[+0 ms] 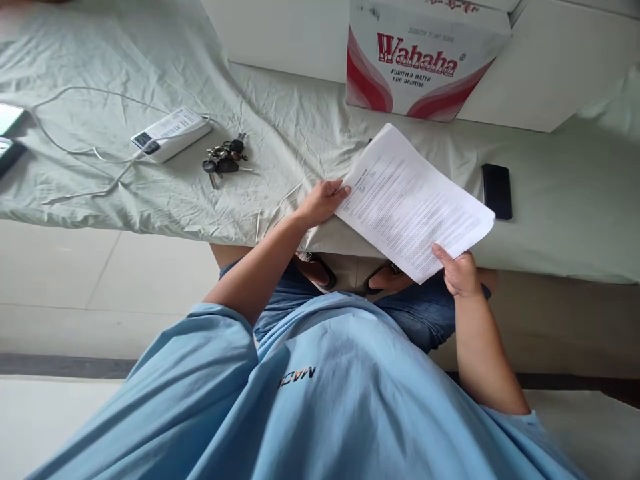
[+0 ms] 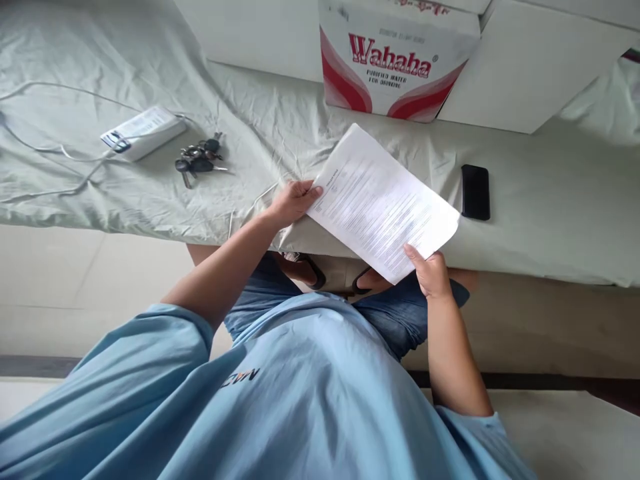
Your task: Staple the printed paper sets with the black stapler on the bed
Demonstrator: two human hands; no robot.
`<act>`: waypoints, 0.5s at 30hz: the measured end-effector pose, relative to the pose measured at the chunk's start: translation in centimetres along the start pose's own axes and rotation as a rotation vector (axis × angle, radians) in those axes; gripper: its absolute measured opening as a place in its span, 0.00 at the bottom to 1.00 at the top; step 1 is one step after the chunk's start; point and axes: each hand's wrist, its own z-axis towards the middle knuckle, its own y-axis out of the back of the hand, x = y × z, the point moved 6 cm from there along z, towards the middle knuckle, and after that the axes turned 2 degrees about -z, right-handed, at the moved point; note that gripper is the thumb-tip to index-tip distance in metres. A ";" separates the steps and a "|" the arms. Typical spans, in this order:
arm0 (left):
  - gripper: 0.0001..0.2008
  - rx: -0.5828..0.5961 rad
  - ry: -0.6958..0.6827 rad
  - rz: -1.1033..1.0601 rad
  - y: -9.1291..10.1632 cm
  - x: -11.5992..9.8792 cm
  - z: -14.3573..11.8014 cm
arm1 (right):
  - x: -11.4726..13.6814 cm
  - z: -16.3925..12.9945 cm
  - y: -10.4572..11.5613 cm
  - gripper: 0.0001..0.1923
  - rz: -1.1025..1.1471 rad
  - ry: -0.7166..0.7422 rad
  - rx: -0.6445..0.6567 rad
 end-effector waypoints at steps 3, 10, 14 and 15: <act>0.30 0.106 -0.009 0.016 -0.6 -0.6 -0.4 | -1.5 -0.6 1.9 0.35 0.087 -0.063 -0.140; 0.28 0.133 0.070 -0.123 -1.1 -0.2 -1.0 | -0.4 -0.7 4.9 0.33 -0.027 0.079 -0.233; 0.29 0.052 0.065 -0.188 -1.0 -0.1 -1.0 | -0.5 -2.2 4.3 0.36 -0.145 0.048 -0.138; 0.29 0.039 0.063 -0.214 -1.0 -0.2 -1.0 | -0.6 -2.5 4.3 0.36 -0.160 0.045 -0.119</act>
